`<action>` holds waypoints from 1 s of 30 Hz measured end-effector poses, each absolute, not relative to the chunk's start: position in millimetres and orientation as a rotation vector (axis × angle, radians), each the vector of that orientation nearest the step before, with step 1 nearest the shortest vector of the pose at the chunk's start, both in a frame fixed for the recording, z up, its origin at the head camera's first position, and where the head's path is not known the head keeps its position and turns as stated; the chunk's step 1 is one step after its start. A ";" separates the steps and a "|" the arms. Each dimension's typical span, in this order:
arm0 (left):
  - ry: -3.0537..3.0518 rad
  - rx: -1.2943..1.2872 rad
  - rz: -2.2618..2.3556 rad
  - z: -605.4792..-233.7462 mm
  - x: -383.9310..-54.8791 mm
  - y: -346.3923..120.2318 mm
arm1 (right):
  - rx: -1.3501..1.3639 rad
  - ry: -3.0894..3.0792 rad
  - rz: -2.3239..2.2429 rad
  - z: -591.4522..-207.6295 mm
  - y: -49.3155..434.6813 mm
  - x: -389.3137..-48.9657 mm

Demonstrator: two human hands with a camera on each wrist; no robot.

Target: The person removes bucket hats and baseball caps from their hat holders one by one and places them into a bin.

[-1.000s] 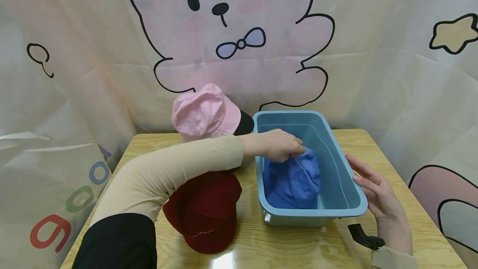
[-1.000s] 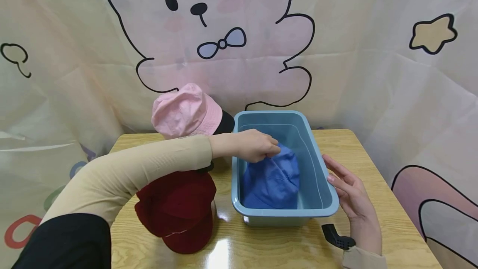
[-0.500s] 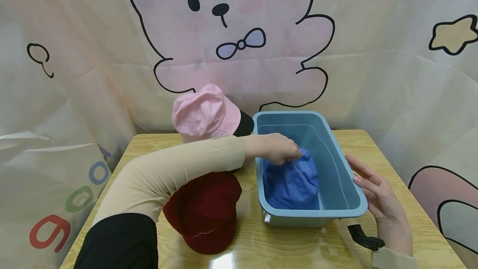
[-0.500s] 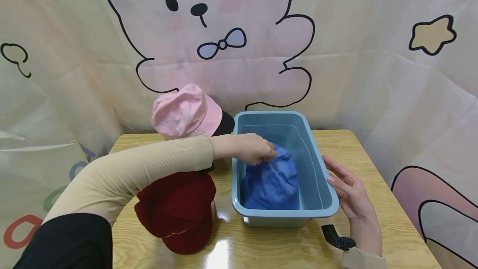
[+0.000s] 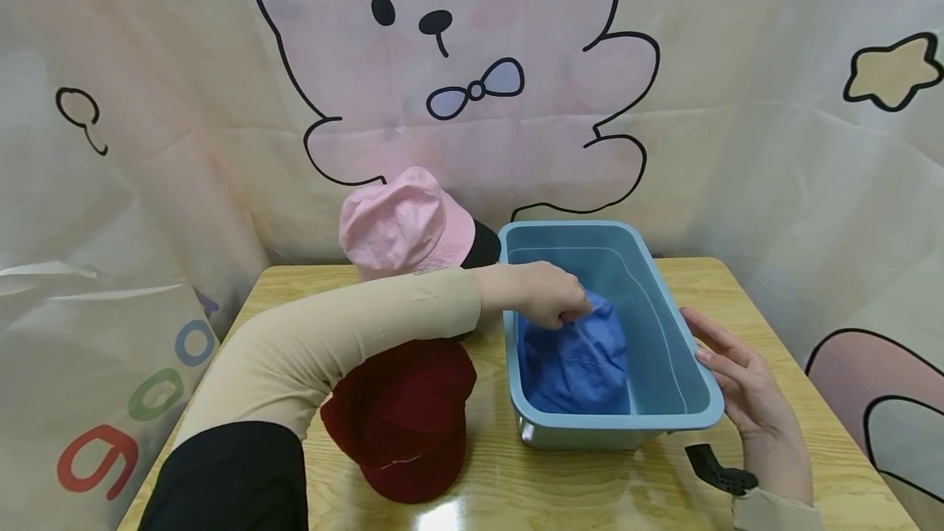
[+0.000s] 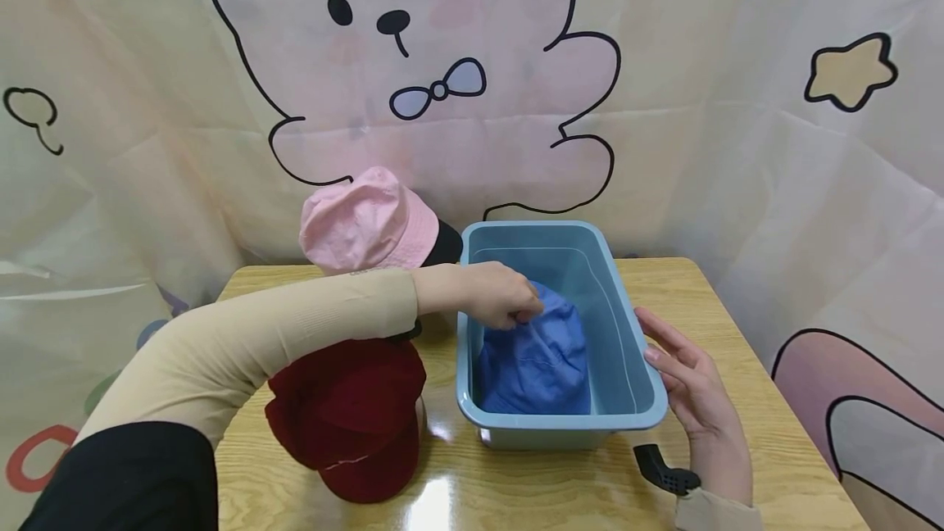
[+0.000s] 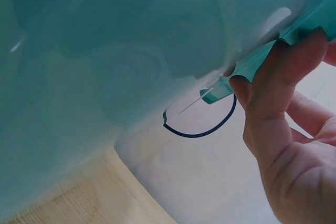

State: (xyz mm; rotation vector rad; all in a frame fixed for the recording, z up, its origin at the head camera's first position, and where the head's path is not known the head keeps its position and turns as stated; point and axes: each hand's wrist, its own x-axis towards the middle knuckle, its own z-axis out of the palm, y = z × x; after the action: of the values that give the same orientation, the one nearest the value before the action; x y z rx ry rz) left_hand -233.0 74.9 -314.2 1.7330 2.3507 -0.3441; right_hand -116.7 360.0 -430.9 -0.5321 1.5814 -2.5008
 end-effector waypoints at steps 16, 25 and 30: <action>2.429 1.775 -0.402 -292.8 -215.5 75.0 | -0.587 1.516 -2.498 -433.5 360.6 -119.1; 2.410 1.813 -0.419 -280.6 -196.6 73.3 | -0.653 1.361 -2.519 -433.6 360.7 -120.6; 2.413 1.850 -0.449 -274.5 -185.8 71.5 | -0.631 1.415 -2.520 -433.9 360.5 -120.0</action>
State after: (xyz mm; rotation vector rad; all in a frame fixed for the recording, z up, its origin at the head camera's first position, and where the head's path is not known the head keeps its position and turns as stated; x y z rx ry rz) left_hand -185.8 71.5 -274.5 1.8498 2.4129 -0.4493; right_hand -120.0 360.5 -433.9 -0.6313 1.4151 -2.5198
